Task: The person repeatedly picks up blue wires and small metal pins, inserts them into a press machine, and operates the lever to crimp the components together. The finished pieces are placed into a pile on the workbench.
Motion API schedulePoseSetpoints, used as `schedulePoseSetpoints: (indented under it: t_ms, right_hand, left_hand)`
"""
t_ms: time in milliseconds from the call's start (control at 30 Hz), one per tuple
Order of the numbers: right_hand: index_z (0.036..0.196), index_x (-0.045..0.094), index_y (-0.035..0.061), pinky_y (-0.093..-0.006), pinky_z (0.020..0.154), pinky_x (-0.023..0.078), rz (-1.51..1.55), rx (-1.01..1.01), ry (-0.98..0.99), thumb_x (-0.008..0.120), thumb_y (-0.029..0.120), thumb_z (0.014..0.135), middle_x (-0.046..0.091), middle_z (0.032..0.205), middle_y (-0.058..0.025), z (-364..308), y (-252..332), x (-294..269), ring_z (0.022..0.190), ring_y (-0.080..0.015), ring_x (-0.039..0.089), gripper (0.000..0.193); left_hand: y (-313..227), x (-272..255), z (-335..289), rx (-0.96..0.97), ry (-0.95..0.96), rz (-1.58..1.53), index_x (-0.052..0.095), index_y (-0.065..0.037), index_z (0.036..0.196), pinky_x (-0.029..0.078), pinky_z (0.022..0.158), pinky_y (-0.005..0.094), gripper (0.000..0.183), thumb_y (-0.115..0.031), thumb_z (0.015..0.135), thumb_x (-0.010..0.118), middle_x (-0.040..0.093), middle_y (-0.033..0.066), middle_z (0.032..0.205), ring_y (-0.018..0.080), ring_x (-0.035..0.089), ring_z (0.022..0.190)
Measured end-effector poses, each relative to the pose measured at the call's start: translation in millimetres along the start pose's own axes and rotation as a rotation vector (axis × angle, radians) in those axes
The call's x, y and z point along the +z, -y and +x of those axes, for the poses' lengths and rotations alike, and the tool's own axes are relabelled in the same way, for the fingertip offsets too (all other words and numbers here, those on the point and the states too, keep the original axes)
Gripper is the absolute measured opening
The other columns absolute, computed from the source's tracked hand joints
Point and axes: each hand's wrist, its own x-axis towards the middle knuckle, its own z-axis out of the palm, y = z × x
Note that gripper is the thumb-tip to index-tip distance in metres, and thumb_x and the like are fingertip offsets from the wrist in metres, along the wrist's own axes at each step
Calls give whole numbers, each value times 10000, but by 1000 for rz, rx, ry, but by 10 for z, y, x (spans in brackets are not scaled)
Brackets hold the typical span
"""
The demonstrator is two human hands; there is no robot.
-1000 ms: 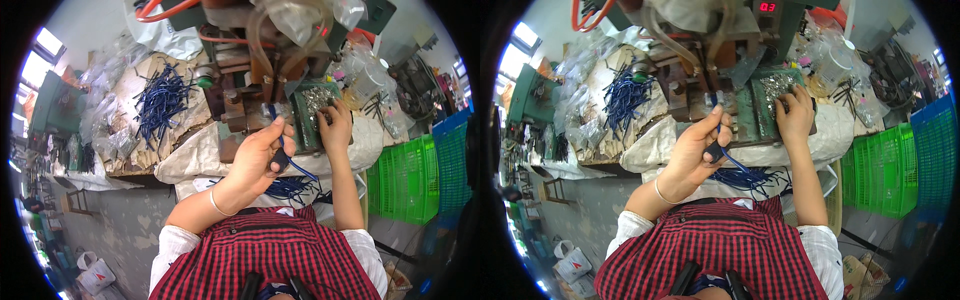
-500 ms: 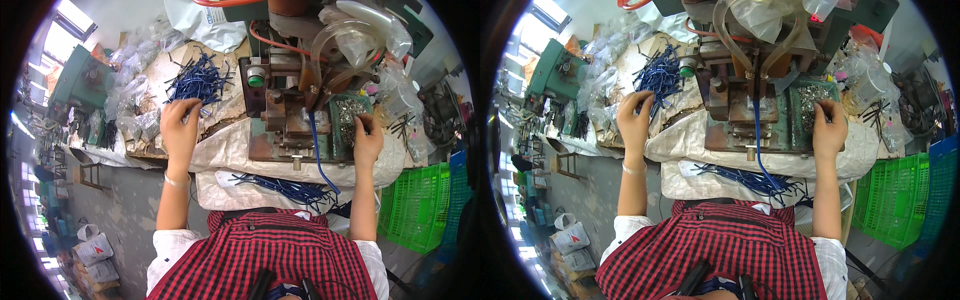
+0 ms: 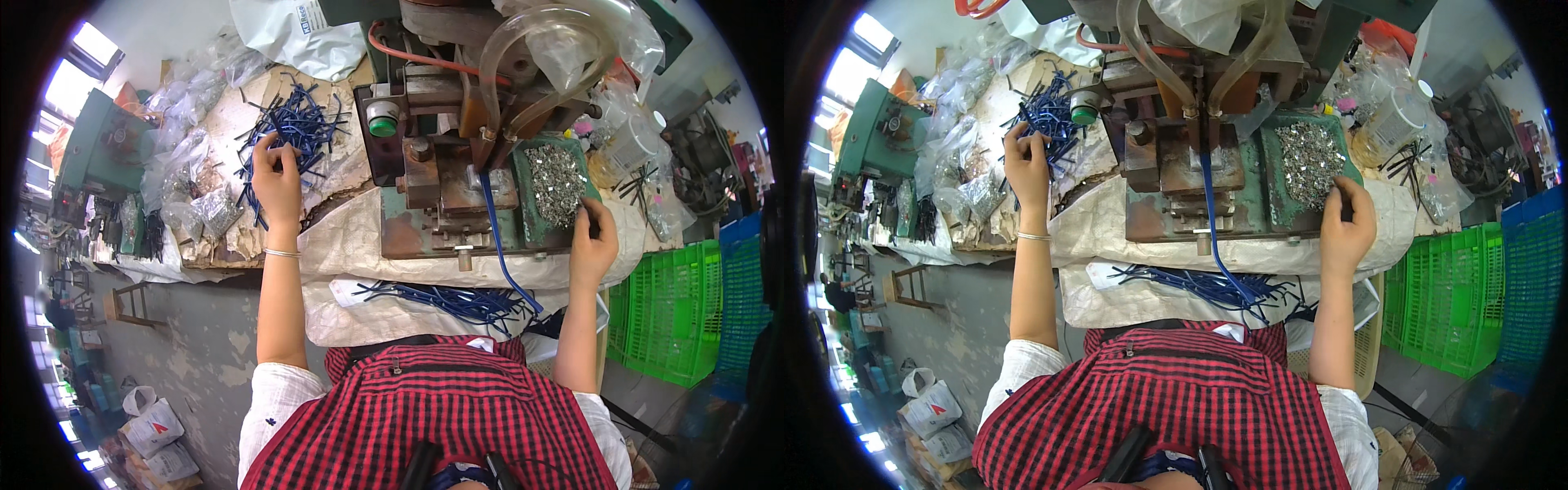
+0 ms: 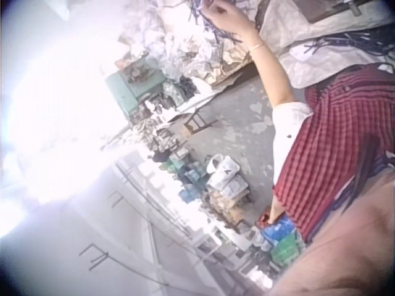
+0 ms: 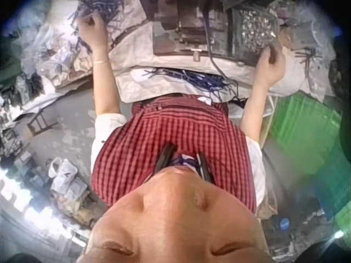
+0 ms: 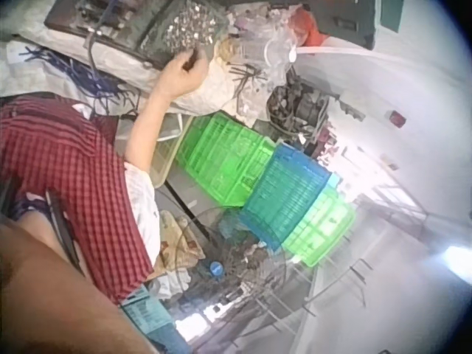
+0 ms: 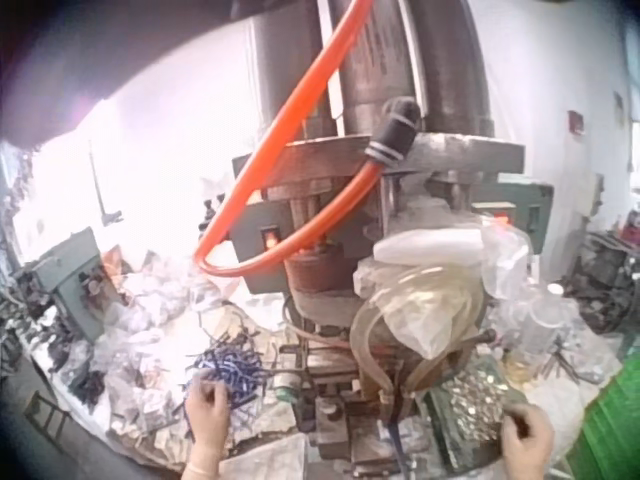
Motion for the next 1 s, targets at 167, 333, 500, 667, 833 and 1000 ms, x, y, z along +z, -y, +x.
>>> schedulePoseSetpoints:
  t_ms: [167,333,500,667,833,1000]
  right_hand:
    - [1000,723,12,-296,818,509,262,-131,195,715,10,847,724,961,-89,192,801,355,886,-190,674,154]
    - [979,673,-7,-276,824,503,566,-28,167,687,-14,862,701,933,-72,53,1119,824,886,-162,666,119]
    - [1194,551,-22,-236,833,486,811,173,246,660,-60,869,678,998,-71,8,1276,808,904,-105,636,345]
    - [1299,480,-47,-278,872,497,802,176,299,646,-51,865,686,1053,-117,43,1505,693,942,-151,657,464]
    - [1275,577,-7,-350,986,474,580,62,406,615,-5,870,696,1141,-167,28,1471,432,1089,-262,663,406]
    - [1116,707,68,-492,1083,404,-534,-204,347,740,145,803,594,1282,-270,259,428,307,1297,-446,492,325]
  left_hand:
    - [-33,145,-38,-306,237,-572,621,38,1231,495,848,207,265,-100,1006,593,729,91,1117,97,649,1008]
    - [-327,269,-404,-326,107,-319,732,-9,882,358,580,185,239,-225,976,690,701,5,797,38,521,651]
    - [-698,223,-459,-160,64,-473,643,-30,904,369,581,165,81,-67,962,686,602,-50,753,5,484,651]
    - [-1683,77,-530,257,-56,-628,588,16,945,559,700,289,90,88,921,636,692,130,877,200,679,780]
    - [-1945,104,-731,942,284,-211,693,-51,926,518,562,290,231,-17,725,803,717,127,949,199,649,651]
    - [-1986,446,-817,1149,248,-152,673,-81,834,421,471,234,211,-115,698,830,708,80,956,101,557,563]
